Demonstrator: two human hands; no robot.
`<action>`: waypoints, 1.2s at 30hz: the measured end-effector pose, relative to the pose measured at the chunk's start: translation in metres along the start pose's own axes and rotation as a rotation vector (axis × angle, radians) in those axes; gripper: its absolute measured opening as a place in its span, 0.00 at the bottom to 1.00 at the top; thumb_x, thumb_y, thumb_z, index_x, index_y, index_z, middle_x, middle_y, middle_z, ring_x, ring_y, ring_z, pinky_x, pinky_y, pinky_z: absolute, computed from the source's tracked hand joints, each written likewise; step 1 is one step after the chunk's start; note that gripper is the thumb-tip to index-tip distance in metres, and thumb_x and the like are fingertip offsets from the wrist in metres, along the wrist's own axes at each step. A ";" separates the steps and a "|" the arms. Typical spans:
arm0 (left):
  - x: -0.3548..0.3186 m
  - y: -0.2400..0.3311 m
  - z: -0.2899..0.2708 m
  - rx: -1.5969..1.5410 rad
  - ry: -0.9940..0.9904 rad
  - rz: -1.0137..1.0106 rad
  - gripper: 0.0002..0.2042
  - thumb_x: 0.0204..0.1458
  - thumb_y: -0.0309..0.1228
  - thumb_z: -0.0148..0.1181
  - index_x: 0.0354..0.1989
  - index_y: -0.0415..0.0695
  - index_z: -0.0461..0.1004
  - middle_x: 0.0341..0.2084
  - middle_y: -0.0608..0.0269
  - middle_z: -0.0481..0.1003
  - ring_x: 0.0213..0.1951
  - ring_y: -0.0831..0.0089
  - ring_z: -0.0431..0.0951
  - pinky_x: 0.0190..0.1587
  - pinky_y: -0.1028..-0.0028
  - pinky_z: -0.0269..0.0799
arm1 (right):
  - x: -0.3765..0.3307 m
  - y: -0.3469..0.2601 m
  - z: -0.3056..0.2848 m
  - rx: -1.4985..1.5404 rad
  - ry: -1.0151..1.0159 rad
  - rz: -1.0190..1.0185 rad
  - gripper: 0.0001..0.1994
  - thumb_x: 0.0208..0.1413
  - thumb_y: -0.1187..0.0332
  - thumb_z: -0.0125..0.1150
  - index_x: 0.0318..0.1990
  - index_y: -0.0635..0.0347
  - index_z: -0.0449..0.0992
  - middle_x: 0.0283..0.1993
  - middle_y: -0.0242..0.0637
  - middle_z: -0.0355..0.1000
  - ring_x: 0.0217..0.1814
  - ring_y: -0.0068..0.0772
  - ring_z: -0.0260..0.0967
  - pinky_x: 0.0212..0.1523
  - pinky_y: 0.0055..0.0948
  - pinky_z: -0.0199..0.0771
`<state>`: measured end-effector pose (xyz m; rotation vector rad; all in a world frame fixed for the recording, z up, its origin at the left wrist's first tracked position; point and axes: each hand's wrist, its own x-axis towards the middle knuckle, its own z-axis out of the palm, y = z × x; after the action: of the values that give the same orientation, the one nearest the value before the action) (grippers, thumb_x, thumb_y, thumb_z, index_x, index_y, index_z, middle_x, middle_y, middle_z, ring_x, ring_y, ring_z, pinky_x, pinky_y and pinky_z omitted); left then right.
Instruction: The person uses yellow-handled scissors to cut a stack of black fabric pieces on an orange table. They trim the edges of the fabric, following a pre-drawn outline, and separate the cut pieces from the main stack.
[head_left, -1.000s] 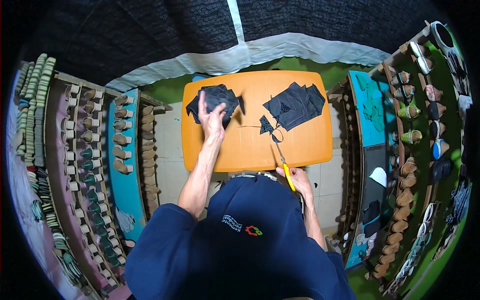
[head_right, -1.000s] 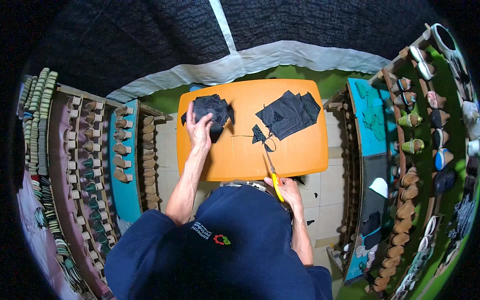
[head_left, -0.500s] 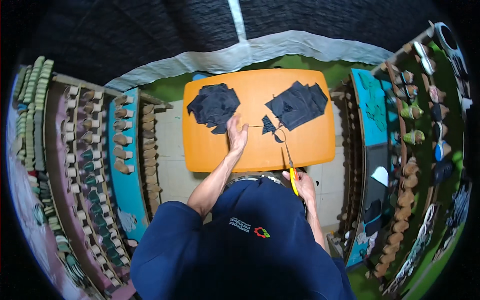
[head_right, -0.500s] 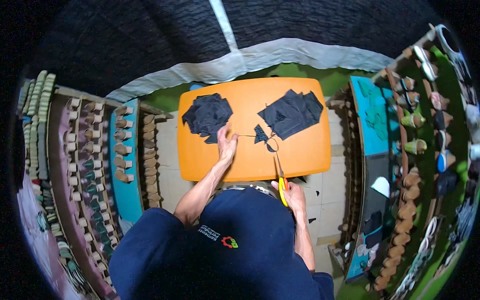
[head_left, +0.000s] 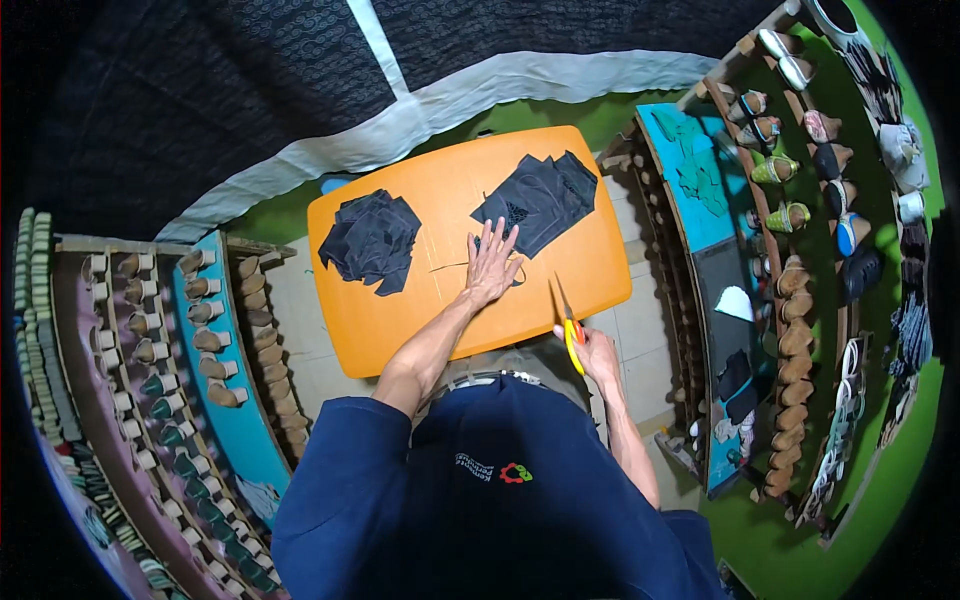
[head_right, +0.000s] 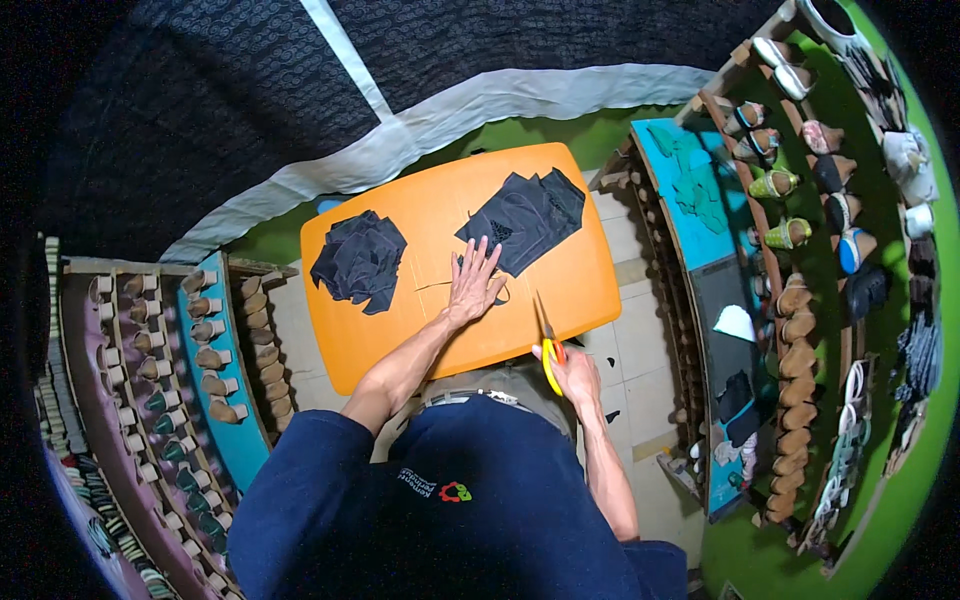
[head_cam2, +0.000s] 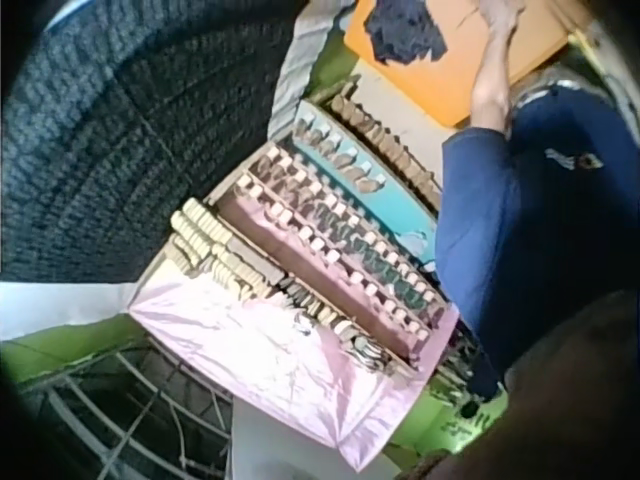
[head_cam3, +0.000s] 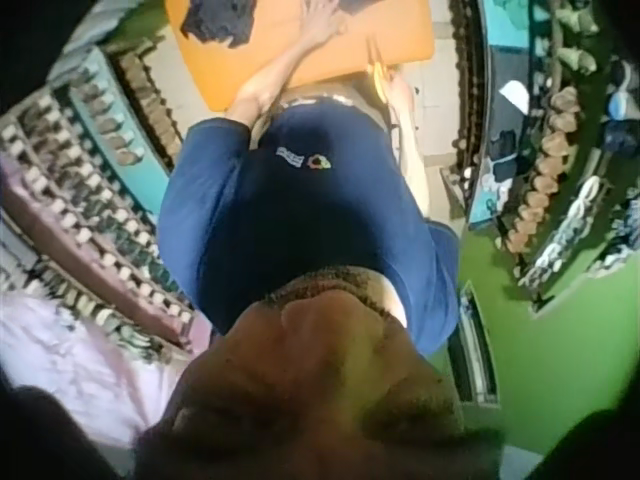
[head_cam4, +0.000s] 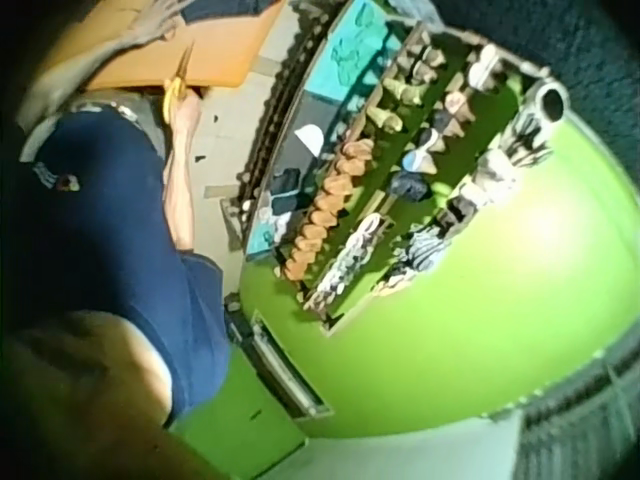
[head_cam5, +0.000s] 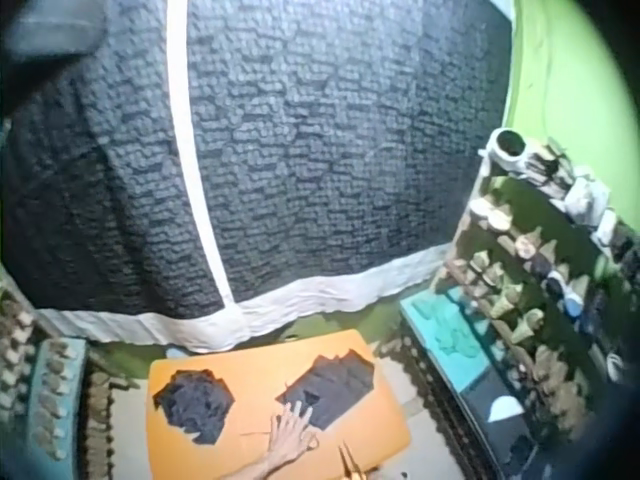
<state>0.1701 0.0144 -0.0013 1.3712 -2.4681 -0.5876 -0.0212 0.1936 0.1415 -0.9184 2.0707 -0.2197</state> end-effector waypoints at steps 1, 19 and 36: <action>0.006 -0.004 -0.001 -0.012 -0.016 0.007 0.35 0.61 0.50 0.51 0.75 0.57 0.48 0.75 0.52 0.40 0.75 0.48 0.38 0.70 0.37 0.31 | 0.013 -0.010 -0.001 -0.054 0.050 -0.068 0.36 0.48 0.32 0.63 0.26 0.67 0.76 0.20 0.45 0.72 0.24 0.39 0.70 0.29 0.41 0.67; -0.018 -0.021 -0.004 -0.077 0.166 -0.135 0.21 0.61 0.32 0.50 0.64 0.51 0.69 0.67 0.46 0.60 0.70 0.46 0.53 0.70 0.45 0.47 | 0.146 -0.045 -0.017 -0.411 -0.044 -0.062 0.46 0.48 0.24 0.52 0.45 0.68 0.79 0.48 0.60 0.76 0.54 0.60 0.74 0.54 0.52 0.72; -0.024 0.079 0.039 -0.165 0.520 -0.471 0.28 0.58 0.37 0.59 0.66 0.40 0.64 0.67 0.40 0.58 0.70 0.45 0.53 0.70 0.46 0.45 | 0.142 -0.010 -0.050 -0.279 -0.074 -0.278 0.44 0.45 0.24 0.55 0.32 0.68 0.81 0.31 0.57 0.78 0.40 0.60 0.78 0.42 0.53 0.73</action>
<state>0.1081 0.0812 0.0005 1.7751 -1.6669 -0.4377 -0.1075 0.0820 0.0879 -1.3660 1.9304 -0.0403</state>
